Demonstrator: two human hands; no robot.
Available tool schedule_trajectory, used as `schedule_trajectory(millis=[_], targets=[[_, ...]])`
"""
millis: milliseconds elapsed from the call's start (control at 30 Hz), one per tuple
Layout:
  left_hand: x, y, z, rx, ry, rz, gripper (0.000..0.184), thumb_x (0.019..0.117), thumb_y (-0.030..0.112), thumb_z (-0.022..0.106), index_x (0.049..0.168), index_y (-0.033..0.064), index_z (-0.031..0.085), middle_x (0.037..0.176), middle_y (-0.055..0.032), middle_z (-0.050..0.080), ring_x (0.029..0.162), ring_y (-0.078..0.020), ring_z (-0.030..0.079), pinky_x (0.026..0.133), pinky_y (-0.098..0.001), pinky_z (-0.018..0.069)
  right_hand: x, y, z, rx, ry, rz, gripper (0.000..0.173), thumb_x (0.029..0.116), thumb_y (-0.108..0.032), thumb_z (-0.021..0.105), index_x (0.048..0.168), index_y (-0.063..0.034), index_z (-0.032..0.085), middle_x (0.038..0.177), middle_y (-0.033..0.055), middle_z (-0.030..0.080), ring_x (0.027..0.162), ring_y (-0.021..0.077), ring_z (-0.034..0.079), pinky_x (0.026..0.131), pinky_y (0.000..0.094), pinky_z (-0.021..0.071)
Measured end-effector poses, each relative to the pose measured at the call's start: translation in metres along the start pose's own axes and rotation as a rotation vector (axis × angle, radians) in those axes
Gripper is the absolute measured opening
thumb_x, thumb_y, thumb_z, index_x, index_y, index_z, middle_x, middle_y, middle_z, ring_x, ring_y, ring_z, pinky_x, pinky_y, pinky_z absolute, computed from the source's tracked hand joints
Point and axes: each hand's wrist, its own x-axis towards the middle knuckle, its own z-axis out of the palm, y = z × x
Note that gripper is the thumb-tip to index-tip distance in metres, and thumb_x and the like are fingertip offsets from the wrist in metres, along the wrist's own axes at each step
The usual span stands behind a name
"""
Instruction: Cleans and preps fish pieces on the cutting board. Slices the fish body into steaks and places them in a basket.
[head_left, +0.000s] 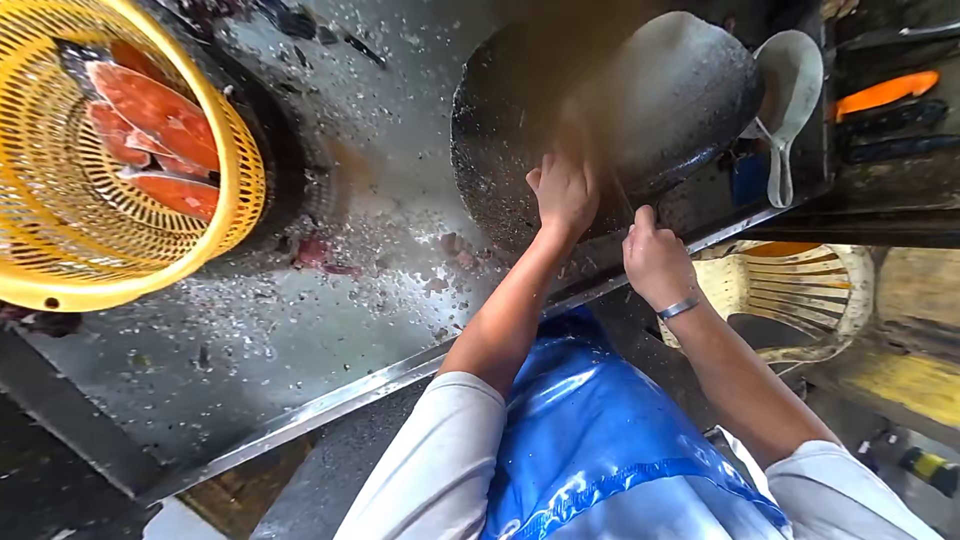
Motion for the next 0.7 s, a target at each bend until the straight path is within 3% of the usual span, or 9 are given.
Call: schedule_trajectory(millis=[267, 500, 700], targets=[[0.003, 0.001, 0.017, 0.047, 0.08, -0.005, 0.054, 0.1047, 0.037, 0.031, 0.15, 0.0129, 0.047, 0.113, -0.0062, 0.073, 0.112, -0.0232, 0.064, 0.1, -0.0534, 0.0384, 0.004, -0.02, -0.022, -0.078, -0.098, 0.071, 0.032, 0.1125, -0.026, 0.033, 0.134, -0.0051, 0.045, 0.091, 0.0237, 0.07, 0.091, 0.0447, 0.073, 0.071, 0.0581, 0.0581], [0.004, -0.003, 0.019, 0.021, 0.116, 0.02, 0.055, 0.1047, 0.038, 0.03, 0.149, 0.0118, 0.051, 0.118, -0.0069, 0.073, 0.113, -0.023, 0.066, 0.099, -0.0543, 0.0402, 0.05, -0.044, -0.021, -0.033, -0.037, 0.031, 0.034, 0.1099, -0.024, 0.036, 0.136, -0.0044, 0.047, 0.1, 0.0236, 0.071, 0.096, 0.0437, 0.073, 0.076, 0.06, 0.0581], [0.005, -0.007, 0.017, 0.011, 0.071, 0.031, 0.054, 0.1044, 0.038, 0.03, 0.145, 0.011, 0.052, 0.126, -0.0062, 0.071, 0.118, -0.0226, 0.063, 0.1, -0.0523, 0.0407, 0.025, -0.03, -0.032, -0.067, -0.067, 0.038, 0.032, 0.1106, -0.025, 0.038, 0.132, -0.0042, 0.048, 0.094, 0.0255, 0.069, 0.089, 0.0466, 0.072, 0.071, 0.0627, 0.0573]])
